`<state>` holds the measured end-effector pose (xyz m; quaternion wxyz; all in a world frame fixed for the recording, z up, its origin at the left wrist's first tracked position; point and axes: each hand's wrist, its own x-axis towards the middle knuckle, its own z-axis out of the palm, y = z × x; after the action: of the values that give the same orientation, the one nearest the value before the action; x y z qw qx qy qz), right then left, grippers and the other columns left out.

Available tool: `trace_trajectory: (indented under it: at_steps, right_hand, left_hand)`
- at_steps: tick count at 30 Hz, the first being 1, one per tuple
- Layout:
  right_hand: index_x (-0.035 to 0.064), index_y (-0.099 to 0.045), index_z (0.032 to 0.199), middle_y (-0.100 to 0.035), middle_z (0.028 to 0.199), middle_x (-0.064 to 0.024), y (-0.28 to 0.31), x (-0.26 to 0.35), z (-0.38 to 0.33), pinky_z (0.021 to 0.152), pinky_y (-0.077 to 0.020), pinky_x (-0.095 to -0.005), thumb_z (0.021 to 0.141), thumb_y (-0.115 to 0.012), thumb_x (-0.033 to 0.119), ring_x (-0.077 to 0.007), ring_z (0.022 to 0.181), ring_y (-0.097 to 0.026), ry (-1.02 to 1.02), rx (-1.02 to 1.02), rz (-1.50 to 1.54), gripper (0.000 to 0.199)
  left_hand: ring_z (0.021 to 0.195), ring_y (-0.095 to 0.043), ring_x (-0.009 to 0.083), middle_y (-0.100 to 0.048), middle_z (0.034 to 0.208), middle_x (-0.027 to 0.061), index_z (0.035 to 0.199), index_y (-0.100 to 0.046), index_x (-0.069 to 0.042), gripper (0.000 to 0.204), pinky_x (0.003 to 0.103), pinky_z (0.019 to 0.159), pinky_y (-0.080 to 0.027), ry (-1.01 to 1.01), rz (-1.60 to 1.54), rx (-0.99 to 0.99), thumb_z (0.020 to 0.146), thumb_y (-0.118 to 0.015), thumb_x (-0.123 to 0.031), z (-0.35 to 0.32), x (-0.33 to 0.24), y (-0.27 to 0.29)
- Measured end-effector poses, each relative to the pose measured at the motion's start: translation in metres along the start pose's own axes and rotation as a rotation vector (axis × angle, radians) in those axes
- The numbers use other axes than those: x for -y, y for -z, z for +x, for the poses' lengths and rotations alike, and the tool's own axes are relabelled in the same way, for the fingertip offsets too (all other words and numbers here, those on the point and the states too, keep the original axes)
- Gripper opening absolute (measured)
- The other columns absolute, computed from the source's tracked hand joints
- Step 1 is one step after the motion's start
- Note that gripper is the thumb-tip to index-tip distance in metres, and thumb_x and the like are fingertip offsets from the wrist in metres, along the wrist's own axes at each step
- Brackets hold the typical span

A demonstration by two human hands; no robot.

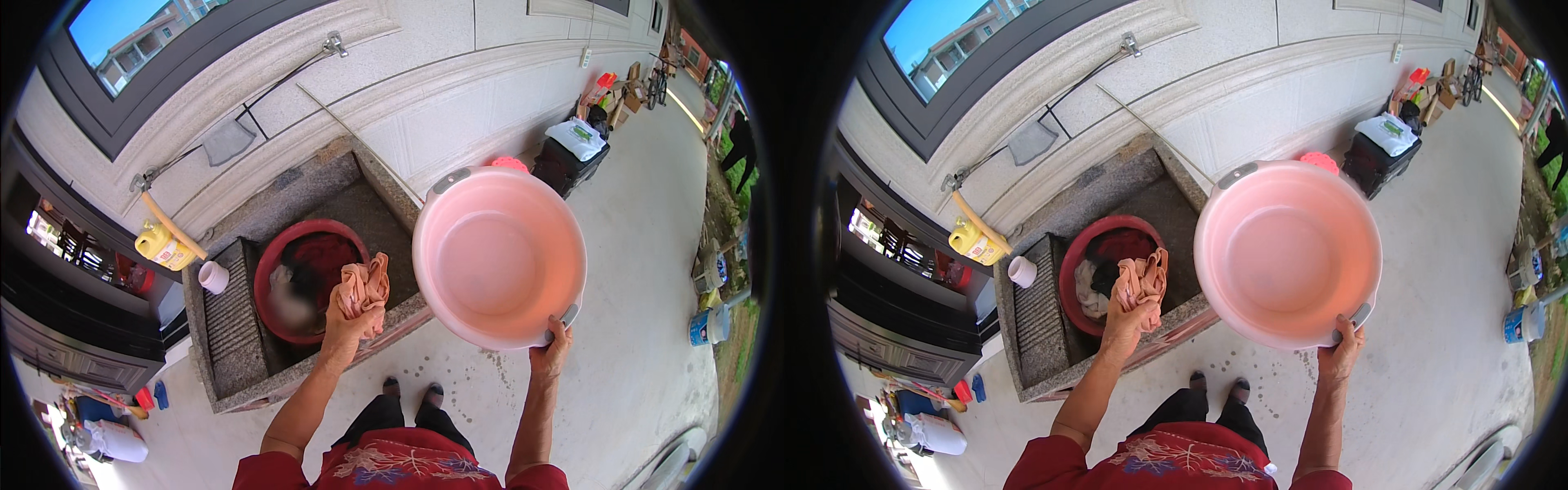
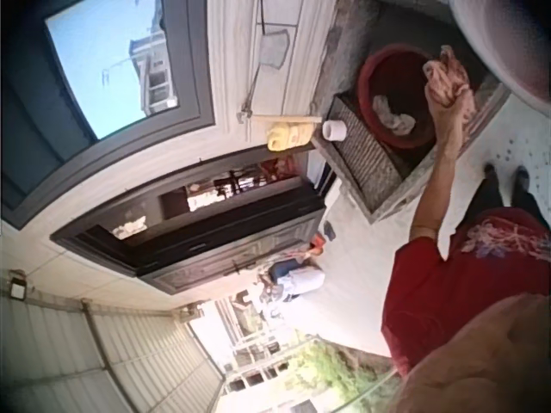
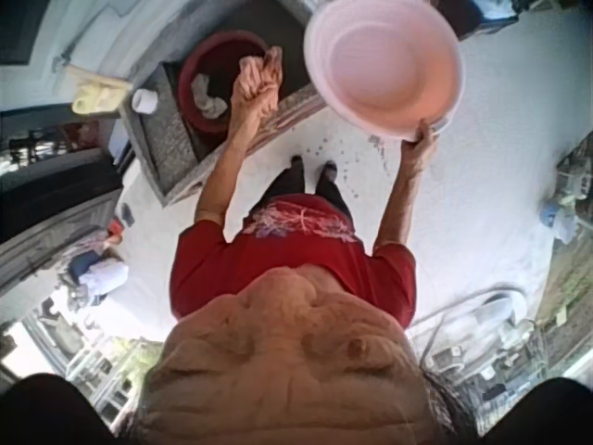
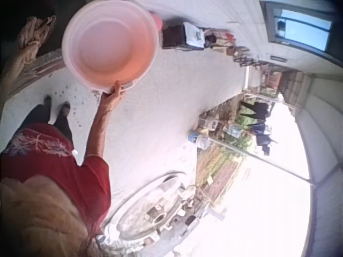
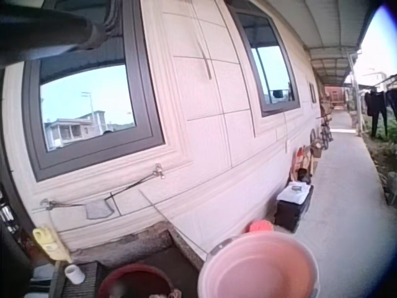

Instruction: The person washes clothes by hand in an outdoor stone washbasin. They scrub a red garment on the washboard, rinse it in a pink basin, wring it out, and place it in a separate pink bucket. They repeat the process with a beige garment.

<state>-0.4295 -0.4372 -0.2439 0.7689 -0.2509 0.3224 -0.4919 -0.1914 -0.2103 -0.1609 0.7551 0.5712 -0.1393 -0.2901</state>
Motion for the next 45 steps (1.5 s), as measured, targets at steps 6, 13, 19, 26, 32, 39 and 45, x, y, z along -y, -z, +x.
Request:
trace_trajectory:
  at_steps: [6, 13, 19, 26, 32, 39, 45]
  right_hand:
    - [0.0023, -0.053, 0.105, -0.059, 0.092, -0.0028, -0.026, -0.041, 0.003, 0.074, -0.0493, -0.0301, 0.079, -0.058, 0.001, -0.0151, 0.082, -0.058, -0.053, 0.096, 0.017, 0.026]
    - [0.0028, -0.054, 0.100, -0.059, 0.089, -0.0031, -0.059, -0.063, -0.012, 0.070, -0.0495, -0.0301, 0.078, -0.061, 0.002, -0.0147, 0.079, -0.058, -0.031, 0.053, -0.030, 0.023]
    - [0.0013, -0.054, 0.100, -0.059, 0.091, -0.0036, -0.062, -0.070, -0.025, 0.070, -0.0492, -0.0298, 0.081, -0.062, 0.004, -0.0143, 0.080, -0.057, 0.034, -0.063, -0.043, 0.021]
    - [0.0007, -0.054, 0.108, -0.059, 0.098, -0.0055, -0.069, -0.072, -0.028, 0.077, -0.0502, -0.0323, 0.084, -0.065, 0.013, -0.0168, 0.090, -0.058, 0.013, -0.108, -0.019, 0.029]
    - [0.0054, -0.048, 0.117, -0.059, 0.099, -0.0069, -0.083, -0.077, -0.042, 0.064, -0.0554, -0.0392, 0.084, -0.065, 0.033, -0.0195, 0.087, -0.061, -0.135, -0.080, -0.172, 0.046]
    - [0.0132, -0.048, 0.073, -0.043, 0.057, -0.0005, -0.035, -0.064, -0.069, 0.044, -0.0320, -0.0261, 0.086, -0.048, 0.055, -0.0145, 0.049, -0.043, -0.417, 0.020, -0.364, 0.044]
    - [-0.0004, -0.052, 0.078, -0.058, 0.061, -0.0089, -0.065, -0.086, -0.116, 0.054, -0.0438, -0.0263, 0.082, -0.055, 0.016, -0.0142, 0.057, -0.056, -0.632, 0.632, -0.872, 0.017]
  left_hand:
    - [0.095, -0.058, 0.0214, -0.050, 0.108, 0.0149, 0.123, -0.031, -0.002, 0.063, 0.031, 0.076, -0.050, -0.226, 0.399, 0.171, 0.075, -0.072, -0.006, 0.039, 0.000, -0.037]
    - [0.096, -0.057, 0.0360, -0.049, 0.111, 0.0182, 0.132, -0.031, -0.008, 0.082, 0.042, 0.079, -0.049, -0.488, 1.077, 0.274, 0.066, -0.079, -0.016, 0.082, 0.040, -0.039]
    - [0.114, -0.045, 0.0403, -0.044, 0.127, 0.0199, 0.133, -0.040, -0.009, 0.079, 0.047, 0.096, -0.038, -0.801, 1.220, 0.230, 0.065, -0.079, -0.019, 0.078, 0.024, -0.023]
    - [0.117, -0.041, 0.0336, -0.045, 0.126, 0.0172, 0.128, -0.041, -0.003, 0.064, 0.043, 0.099, -0.033, -0.591, 0.949, -0.107, 0.073, -0.073, -0.015, 0.087, 0.025, 0.079]
    - [0.111, -0.045, 0.0337, -0.050, 0.117, 0.0150, 0.117, -0.050, -0.007, 0.051, 0.044, 0.094, -0.038, -0.328, 1.106, -0.169, 0.073, -0.073, -0.017, 0.059, 0.059, 0.191]
    - [0.114, -0.045, 0.0358, -0.050, 0.121, 0.0135, 0.118, -0.052, -0.009, 0.044, 0.047, 0.090, -0.041, 0.149, 1.361, -0.228, 0.078, -0.067, -0.019, 0.018, 0.082, 0.265]
    - [0.122, -0.040, 0.0351, -0.042, 0.132, 0.0120, 0.125, -0.046, -0.011, 0.044, 0.048, 0.091, -0.040, 0.137, 1.482, -0.027, 0.083, -0.057, -0.011, 0.036, 0.124, 0.297]
